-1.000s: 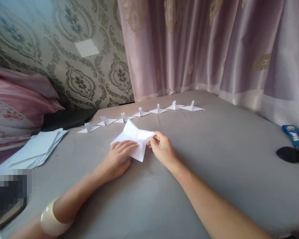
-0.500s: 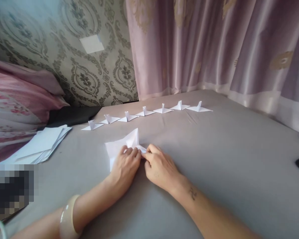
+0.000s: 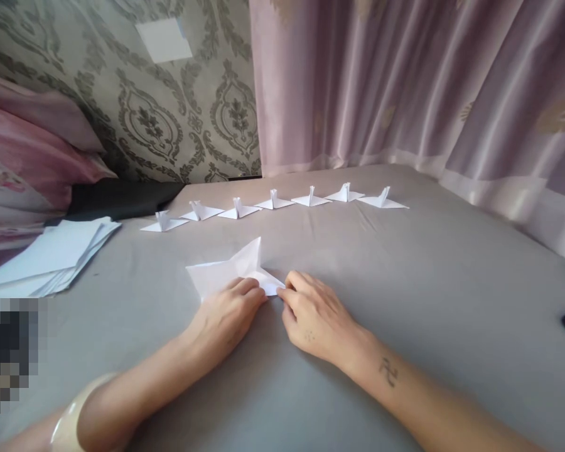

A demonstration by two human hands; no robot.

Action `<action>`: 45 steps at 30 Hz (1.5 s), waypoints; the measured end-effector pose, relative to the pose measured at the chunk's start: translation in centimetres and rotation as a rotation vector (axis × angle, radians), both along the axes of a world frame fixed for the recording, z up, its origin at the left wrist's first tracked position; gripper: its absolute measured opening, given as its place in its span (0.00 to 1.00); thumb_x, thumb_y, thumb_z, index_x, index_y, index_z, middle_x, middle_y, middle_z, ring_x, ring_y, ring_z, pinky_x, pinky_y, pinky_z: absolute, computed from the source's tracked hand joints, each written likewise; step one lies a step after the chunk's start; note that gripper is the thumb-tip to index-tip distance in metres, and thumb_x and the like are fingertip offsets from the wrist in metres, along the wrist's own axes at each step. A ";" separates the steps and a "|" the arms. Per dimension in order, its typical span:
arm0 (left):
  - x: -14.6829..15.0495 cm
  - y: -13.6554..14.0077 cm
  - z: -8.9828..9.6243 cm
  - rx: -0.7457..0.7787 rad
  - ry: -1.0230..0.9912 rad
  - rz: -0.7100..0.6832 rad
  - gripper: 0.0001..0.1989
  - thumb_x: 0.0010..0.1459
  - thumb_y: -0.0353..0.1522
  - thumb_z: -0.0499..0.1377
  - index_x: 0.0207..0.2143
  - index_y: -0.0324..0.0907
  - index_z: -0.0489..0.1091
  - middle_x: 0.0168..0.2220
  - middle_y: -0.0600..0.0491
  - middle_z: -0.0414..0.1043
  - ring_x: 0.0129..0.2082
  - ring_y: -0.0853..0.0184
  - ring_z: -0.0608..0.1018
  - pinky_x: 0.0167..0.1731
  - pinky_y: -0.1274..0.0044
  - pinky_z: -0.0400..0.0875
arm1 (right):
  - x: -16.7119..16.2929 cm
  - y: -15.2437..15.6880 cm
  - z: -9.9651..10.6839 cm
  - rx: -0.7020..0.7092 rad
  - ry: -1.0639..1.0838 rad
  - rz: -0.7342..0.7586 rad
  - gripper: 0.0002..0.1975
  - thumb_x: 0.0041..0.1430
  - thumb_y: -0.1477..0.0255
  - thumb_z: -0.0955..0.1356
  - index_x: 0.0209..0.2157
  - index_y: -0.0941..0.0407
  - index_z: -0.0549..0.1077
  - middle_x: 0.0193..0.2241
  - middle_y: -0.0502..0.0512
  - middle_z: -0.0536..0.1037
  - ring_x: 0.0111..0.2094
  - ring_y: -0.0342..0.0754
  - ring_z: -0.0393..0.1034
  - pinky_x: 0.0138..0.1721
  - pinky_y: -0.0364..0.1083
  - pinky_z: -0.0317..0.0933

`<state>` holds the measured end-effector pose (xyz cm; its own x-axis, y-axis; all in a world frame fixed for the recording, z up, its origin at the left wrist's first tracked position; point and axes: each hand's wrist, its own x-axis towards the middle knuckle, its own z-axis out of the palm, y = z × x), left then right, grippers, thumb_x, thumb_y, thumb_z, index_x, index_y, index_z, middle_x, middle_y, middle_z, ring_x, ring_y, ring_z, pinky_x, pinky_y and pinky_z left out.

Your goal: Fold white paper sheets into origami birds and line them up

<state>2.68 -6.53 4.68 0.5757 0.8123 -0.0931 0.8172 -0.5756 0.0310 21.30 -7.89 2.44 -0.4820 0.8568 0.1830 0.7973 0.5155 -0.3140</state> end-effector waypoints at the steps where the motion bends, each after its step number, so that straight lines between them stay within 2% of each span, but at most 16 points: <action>1: 0.0 0.2 0.3 -0.012 -0.011 0.001 0.12 0.65 0.27 0.47 0.36 0.40 0.70 0.37 0.50 0.71 0.38 0.63 0.73 0.31 0.76 0.67 | 0.2 0.0 0.0 -0.006 0.018 -0.009 0.16 0.59 0.81 0.61 0.43 0.54 0.74 0.34 0.53 0.70 0.35 0.46 0.66 0.36 0.46 0.60; 5: 0.0 1.1 1.1 -0.033 0.002 -0.005 0.11 0.64 0.25 0.47 0.34 0.39 0.69 0.34 0.49 0.71 0.33 0.64 0.73 0.26 0.77 0.62 | 0.3 0.3 -0.4 -0.055 0.139 -0.110 0.12 0.61 0.76 0.62 0.40 0.53 0.76 0.34 0.51 0.71 0.32 0.44 0.66 0.32 0.44 0.59; 11: 0.0 2.0 1.3 0.006 -0.035 -0.024 0.11 0.63 0.26 0.48 0.31 0.40 0.68 0.30 0.51 0.70 0.30 0.66 0.72 0.26 0.77 0.59 | 0.2 1.2 -0.8 -0.175 0.261 -0.205 0.09 0.62 0.72 0.63 0.34 0.51 0.75 0.33 0.48 0.73 0.31 0.42 0.67 0.32 0.42 0.59; 20: -0.1 2.5 1.0 0.035 -0.072 -0.017 0.13 0.65 0.28 0.48 0.29 0.40 0.68 0.29 0.51 0.70 0.27 0.66 0.72 0.25 0.76 0.58 | 0.1 1.6 -1.0 -0.171 0.241 -0.221 0.09 0.63 0.71 0.62 0.33 0.52 0.73 0.31 0.50 0.72 0.29 0.43 0.67 0.30 0.43 0.58; 28: -0.4 3.3 0.6 0.052 -0.105 -0.063 0.12 0.65 0.29 0.50 0.28 0.40 0.67 0.26 0.53 0.69 0.25 0.68 0.70 0.24 0.77 0.57 | -0.1 1.9 -0.8 -0.190 0.170 -0.233 0.11 0.64 0.71 0.60 0.32 0.52 0.72 0.29 0.49 0.70 0.26 0.41 0.63 0.27 0.42 0.54; 35: -0.7 3.5 0.1 0.101 -0.093 -0.056 0.15 0.66 0.32 0.48 0.26 0.40 0.66 0.23 0.54 0.65 0.22 0.69 0.68 0.22 0.76 0.54 | -0.2 2.7 -0.7 -0.274 0.248 -0.314 0.10 0.58 0.70 0.64 0.24 0.52 0.71 0.26 0.48 0.71 0.23 0.40 0.64 0.22 0.41 0.53; 39: -0.8 3.5 -0.1 0.122 -0.093 -0.082 0.16 0.66 0.32 0.48 0.26 0.40 0.66 0.23 0.54 0.65 0.21 0.69 0.68 0.22 0.76 0.53 | -0.2 3.1 -0.4 -0.326 0.258 -0.319 0.10 0.56 0.70 0.64 0.22 0.52 0.72 0.26 0.47 0.72 0.22 0.40 0.64 0.21 0.41 0.53; 45: -0.7 3.8 -0.3 0.116 -0.089 -0.079 0.15 0.66 0.32 0.49 0.26 0.41 0.66 0.24 0.54 0.66 0.23 0.69 0.69 0.22 0.76 0.54 | -0.4 3.2 -0.7 -0.276 0.217 -0.315 0.08 0.55 0.71 0.64 0.23 0.53 0.71 0.25 0.48 0.72 0.22 0.40 0.64 0.23 0.41 0.53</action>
<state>1.97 -2.76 4.34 0.6402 0.7663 0.0532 0.7660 -0.6421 0.0309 20.95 -4.67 1.73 -0.1666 0.9860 -0.0040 0.8020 0.1332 -0.5822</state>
